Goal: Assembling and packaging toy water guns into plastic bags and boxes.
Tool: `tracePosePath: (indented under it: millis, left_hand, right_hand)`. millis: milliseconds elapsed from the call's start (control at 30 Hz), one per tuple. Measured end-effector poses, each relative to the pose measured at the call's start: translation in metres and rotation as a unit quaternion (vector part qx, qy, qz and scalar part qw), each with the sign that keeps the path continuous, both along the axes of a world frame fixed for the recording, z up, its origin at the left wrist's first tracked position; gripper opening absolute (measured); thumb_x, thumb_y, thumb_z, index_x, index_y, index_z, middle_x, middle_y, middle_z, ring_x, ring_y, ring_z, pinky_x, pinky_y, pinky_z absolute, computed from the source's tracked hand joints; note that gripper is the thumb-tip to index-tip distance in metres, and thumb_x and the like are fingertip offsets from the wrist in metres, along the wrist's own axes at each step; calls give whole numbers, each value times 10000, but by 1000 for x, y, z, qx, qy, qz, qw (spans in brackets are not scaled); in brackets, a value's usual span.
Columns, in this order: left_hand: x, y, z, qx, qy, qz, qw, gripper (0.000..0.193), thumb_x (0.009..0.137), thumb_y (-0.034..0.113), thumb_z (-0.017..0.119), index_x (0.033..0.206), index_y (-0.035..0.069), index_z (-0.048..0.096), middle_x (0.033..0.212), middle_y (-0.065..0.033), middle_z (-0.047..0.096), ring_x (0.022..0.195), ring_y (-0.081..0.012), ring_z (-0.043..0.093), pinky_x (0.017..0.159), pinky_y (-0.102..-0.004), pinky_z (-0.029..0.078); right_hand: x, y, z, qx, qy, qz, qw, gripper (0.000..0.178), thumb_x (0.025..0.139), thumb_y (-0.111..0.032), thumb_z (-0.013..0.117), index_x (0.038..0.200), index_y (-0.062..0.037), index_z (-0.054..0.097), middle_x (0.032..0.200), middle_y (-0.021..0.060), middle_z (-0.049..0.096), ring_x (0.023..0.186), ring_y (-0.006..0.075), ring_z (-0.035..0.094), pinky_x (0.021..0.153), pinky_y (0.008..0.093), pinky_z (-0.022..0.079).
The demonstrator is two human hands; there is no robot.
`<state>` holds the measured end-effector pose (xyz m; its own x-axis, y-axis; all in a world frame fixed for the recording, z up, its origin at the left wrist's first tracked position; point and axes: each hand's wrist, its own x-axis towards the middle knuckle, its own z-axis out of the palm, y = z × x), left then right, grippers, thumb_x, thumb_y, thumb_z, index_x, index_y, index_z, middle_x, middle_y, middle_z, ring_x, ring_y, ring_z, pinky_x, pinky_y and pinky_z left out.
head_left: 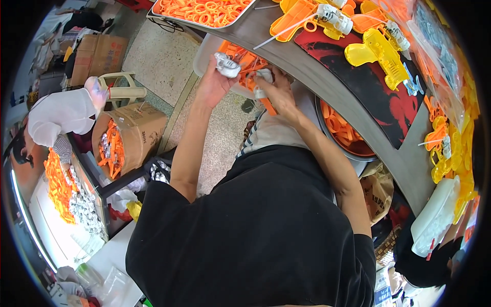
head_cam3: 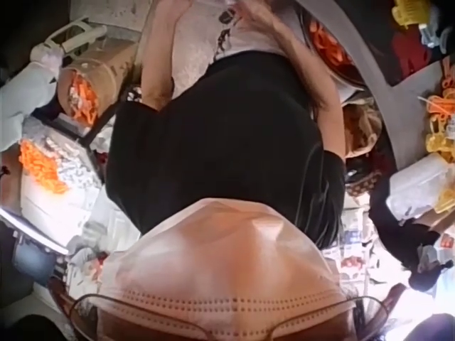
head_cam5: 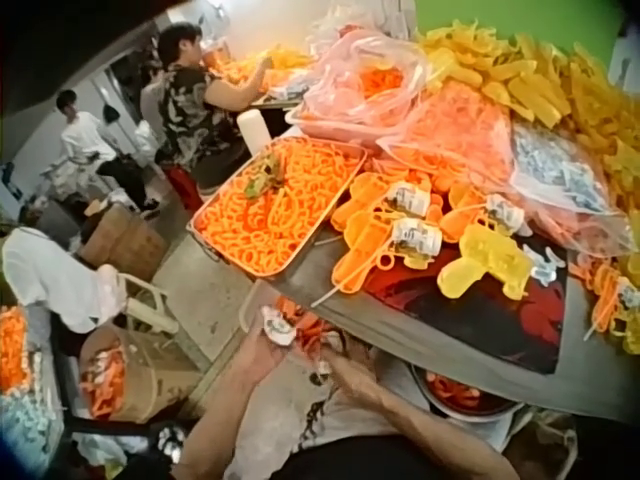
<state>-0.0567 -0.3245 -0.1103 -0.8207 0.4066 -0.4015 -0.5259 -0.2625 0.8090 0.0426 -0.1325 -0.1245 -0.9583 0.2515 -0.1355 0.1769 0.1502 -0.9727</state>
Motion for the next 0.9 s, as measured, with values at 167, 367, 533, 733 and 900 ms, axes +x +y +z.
tracePosePath:
  millis: [167,367,533,733,900]
  left_hand:
    - [10,13,8,-233,144,-39,961,492,1049,454,535,1303,33,552,1169,-100,692,1014,-232,711,855,-378,626]
    - [1,5,2,187,-97,70,975,479,1037,436,570,1294,32,554,1198,-117,676,1062,-259,703,938,-407,613]
    - [-3,16,-8,-39,-77,93,992,513,1015,458,601,1281,21,561,1176,-118,678,1057,-271,704,920,-403,620]
    - [-11,14,6,188,-139,-68,970,503,1002,453,627,1244,13,603,1101,-121,696,1018,-258,711,908,-439,614]
    - [5,34,26,23,-19,-31,999,499,993,450,647,1240,19,610,1118,-87,698,998,-206,712,873,-374,618]
  right_hand:
    - [1,3,35,-74,-78,134,985,566,866,-400,734,1295,-57,599,1155,118,670,1057,222,628,965,352,468]
    - [-1,8,-27,70,41,-85,993,467,882,-368,745,1198,-38,650,1025,92,683,945,181,625,869,298,488]
    - [18,6,61,-73,-48,171,981,434,930,-348,692,1221,-29,644,1067,115,687,975,181,653,886,346,501]
    - [23,9,25,-9,-18,23,1000,469,920,-326,715,1240,5,627,1057,82,682,917,142,630,843,300,500]
    - [23,17,19,-91,-53,-6,994,472,926,-354,721,1218,7,635,1069,74,674,961,125,613,865,283,485]
